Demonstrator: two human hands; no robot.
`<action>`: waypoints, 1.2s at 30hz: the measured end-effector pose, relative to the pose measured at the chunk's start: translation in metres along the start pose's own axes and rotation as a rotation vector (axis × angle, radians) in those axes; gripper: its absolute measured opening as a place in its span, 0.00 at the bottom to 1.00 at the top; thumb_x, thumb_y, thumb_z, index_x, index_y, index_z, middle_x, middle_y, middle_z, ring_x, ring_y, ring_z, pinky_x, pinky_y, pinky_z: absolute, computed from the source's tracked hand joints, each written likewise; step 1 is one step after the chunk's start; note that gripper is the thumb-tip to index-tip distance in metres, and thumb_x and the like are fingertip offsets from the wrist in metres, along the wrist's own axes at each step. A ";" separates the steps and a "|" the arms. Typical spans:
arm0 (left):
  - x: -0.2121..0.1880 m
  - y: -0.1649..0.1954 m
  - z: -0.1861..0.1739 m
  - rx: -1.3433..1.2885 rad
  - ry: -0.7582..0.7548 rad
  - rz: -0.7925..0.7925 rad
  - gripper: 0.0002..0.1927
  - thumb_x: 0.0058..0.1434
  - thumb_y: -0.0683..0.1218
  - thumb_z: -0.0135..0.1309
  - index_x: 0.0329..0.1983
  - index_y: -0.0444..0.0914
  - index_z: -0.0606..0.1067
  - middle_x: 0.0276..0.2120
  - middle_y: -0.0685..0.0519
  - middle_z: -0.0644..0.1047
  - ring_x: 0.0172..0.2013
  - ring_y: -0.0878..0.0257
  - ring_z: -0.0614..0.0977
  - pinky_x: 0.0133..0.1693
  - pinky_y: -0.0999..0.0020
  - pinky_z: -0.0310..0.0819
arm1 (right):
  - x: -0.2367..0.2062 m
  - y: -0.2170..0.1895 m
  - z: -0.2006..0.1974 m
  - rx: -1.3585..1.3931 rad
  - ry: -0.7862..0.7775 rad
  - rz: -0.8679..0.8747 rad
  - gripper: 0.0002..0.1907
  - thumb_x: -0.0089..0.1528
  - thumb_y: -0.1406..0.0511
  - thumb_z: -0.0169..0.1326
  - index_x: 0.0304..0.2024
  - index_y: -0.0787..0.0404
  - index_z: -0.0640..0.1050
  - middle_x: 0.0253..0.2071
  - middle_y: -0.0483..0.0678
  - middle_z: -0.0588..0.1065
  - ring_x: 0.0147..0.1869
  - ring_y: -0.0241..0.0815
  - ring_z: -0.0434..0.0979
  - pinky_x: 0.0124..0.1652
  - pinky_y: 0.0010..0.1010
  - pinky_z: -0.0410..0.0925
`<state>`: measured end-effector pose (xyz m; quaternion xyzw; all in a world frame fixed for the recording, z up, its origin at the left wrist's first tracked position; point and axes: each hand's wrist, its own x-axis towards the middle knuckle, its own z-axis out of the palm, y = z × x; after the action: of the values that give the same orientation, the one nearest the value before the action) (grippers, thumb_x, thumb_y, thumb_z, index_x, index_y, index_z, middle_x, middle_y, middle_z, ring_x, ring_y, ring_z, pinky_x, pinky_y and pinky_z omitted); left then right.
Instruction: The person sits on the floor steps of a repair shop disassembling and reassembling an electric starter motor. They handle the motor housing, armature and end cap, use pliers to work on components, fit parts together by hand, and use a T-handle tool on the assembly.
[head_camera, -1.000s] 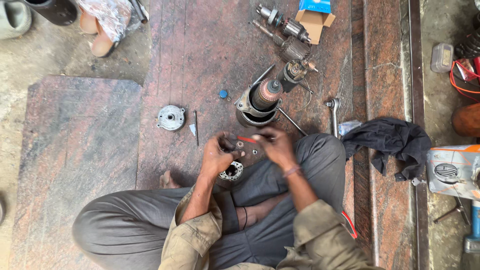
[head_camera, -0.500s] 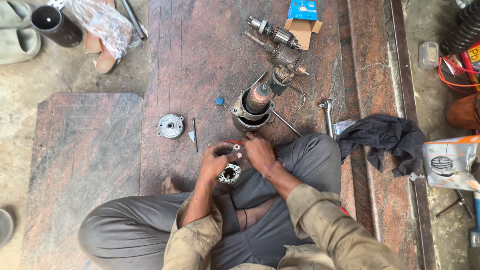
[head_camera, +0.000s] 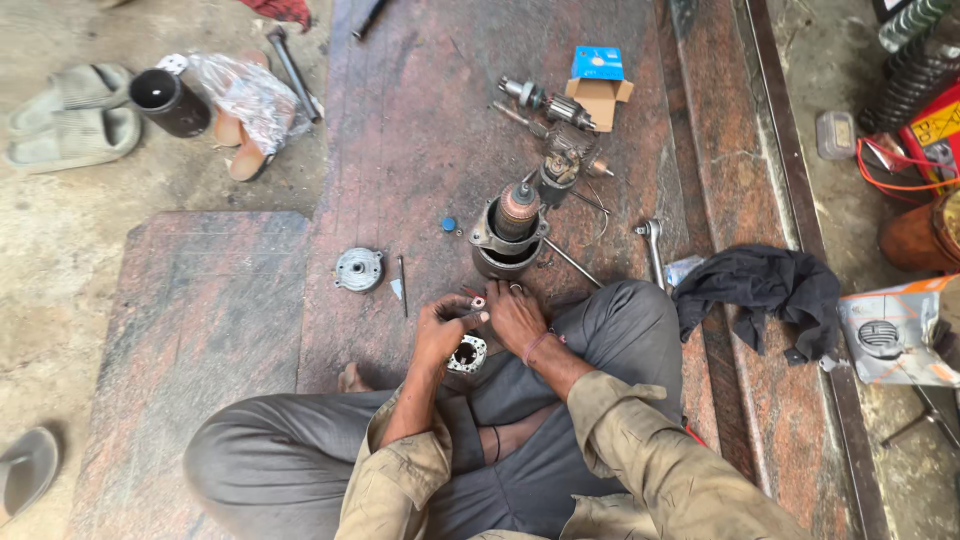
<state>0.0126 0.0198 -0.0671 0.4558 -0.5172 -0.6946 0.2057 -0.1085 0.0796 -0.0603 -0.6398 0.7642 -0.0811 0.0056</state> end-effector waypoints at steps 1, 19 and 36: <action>-0.003 0.002 0.000 0.017 0.002 0.019 0.13 0.47 0.39 0.69 0.37 0.37 0.84 0.29 0.53 0.83 0.31 0.68 0.80 0.37 0.70 0.73 | -0.002 -0.002 -0.002 -0.036 0.088 -0.037 0.16 0.56 0.67 0.60 0.44 0.64 0.70 0.41 0.58 0.76 0.44 0.57 0.80 0.44 0.48 0.72; -0.037 0.022 -0.002 0.037 0.002 0.015 0.14 0.49 0.41 0.69 0.40 0.37 0.85 0.30 0.54 0.83 0.31 0.68 0.79 0.36 0.70 0.73 | -0.016 -0.021 -0.038 0.090 -0.103 0.085 0.20 0.54 0.71 0.57 0.47 0.64 0.68 0.43 0.61 0.77 0.44 0.61 0.81 0.39 0.51 0.74; -0.030 0.015 -0.003 0.036 -0.010 0.027 0.12 0.50 0.41 0.68 0.38 0.37 0.84 0.30 0.53 0.83 0.31 0.67 0.78 0.36 0.70 0.72 | -0.010 -0.021 -0.035 0.082 -0.029 0.088 0.18 0.55 0.64 0.59 0.45 0.67 0.73 0.41 0.61 0.77 0.44 0.61 0.80 0.42 0.50 0.73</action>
<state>0.0270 0.0351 -0.0409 0.4488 -0.5366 -0.6848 0.2042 -0.0901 0.0902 -0.0242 -0.6061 0.7873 -0.1028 0.0467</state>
